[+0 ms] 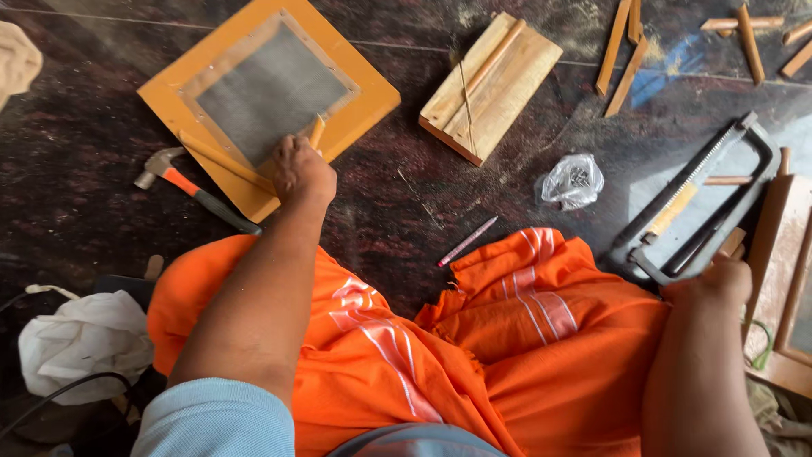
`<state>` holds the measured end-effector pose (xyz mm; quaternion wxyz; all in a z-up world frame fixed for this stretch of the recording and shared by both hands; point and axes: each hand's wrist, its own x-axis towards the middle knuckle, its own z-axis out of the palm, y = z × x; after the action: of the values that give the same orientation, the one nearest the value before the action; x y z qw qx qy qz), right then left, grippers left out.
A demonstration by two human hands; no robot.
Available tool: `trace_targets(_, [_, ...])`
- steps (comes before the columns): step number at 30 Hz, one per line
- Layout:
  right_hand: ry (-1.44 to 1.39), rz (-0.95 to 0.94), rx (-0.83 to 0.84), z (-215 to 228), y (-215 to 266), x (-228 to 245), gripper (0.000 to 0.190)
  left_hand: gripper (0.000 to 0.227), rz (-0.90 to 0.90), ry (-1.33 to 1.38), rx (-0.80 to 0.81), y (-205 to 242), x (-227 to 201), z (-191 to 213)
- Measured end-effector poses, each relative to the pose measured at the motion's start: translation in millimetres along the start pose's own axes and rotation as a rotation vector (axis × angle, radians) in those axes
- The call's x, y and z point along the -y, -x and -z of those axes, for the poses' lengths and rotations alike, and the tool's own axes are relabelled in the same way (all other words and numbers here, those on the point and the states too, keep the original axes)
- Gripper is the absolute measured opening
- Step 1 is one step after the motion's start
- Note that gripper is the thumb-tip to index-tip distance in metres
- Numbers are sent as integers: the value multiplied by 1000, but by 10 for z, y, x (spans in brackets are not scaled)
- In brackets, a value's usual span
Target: The person measures and marks a wooden frame with a pencil, cuts a wooden strip with a hand saw, and hammers nails into the frame to secure the mesh. The person uses a hammer, hand saw, and pencil to complete the assembly.
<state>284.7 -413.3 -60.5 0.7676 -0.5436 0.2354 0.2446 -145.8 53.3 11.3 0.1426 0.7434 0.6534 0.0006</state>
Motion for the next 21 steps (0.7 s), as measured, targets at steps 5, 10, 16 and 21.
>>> trace_targets(5, [197,102,-252,3,-176,-50,48,41,-52,-36,-92,-16,16,-242])
trace_targets(10, [243,167,-257,-277,-88,-72,39,40,-145,-35,-44,366,-128,-362])
trace_targets(16, [319,206,-284,-361,50,-51,19,39,-239,-78,63,876,-388,-329])
trace_targets(21, [339,258,-303,-263,-146,-168,15,41,-257,-93,109,1173,-461,-297])
